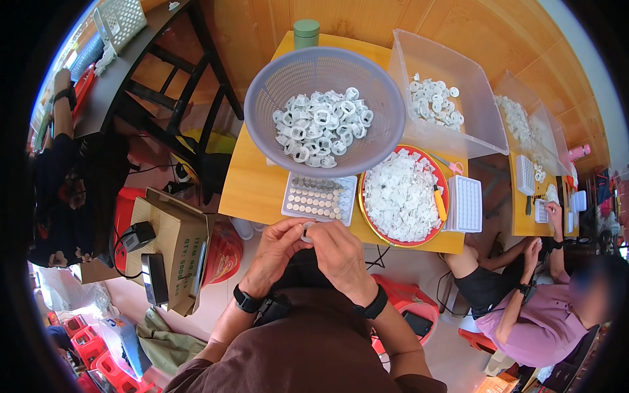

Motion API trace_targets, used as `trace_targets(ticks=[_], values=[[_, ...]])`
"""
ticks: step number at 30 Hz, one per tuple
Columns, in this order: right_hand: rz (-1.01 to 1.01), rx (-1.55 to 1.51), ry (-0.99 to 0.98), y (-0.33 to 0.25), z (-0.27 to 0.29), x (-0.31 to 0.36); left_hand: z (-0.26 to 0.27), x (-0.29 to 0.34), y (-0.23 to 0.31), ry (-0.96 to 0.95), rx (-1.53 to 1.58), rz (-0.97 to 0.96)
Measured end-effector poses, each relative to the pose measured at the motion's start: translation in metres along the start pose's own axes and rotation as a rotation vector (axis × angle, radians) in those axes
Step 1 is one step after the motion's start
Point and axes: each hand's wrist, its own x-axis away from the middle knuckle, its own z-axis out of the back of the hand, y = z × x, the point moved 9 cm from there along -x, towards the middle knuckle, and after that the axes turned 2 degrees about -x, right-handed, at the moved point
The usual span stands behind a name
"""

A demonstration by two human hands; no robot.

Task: Assembling small white plastic components and placing them into a grid-like tray.

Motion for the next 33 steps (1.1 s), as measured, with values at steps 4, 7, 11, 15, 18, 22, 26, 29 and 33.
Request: trace_targets(ticks=[4,7,11,15,18,22,26,29,33], values=[[-0.089,-0.074,0.079,0.009,0.005,0.004,-0.005,0.001,0.003,-0.010,0.004,0.003],[-0.134,-0.067,0.087,0.010,0.007,0.006,-0.006,0.001,0.002,-0.023,0.000,0.001],[-0.124,-0.056,0.035,0.009,0.002,0.012,-0.003,0.001,-0.002,-0.007,0.010,0.010],[-0.217,-0.176,0.039,0.007,0.008,0.012,0.001,0.002,-0.001,0.004,0.078,-0.005],[-0.338,-0.058,0.165,0.037,0.027,0.015,0.002,0.002,0.002,-0.012,0.069,-0.012],[-0.479,-0.026,0.147,0.076,0.026,0.022,0.002,0.001,0.003,0.000,0.082,-0.021],[-0.541,0.035,0.094,0.082,0.017,0.023,0.003,0.002,0.002,0.012,0.091,-0.013],[-0.503,0.161,0.076,0.078,0.014,0.021,0.002,0.002,0.001,0.000,0.095,-0.001],[-0.507,0.163,0.028,0.079,0.008,0.019,0.002,0.003,0.003,0.000,0.102,-0.010]])
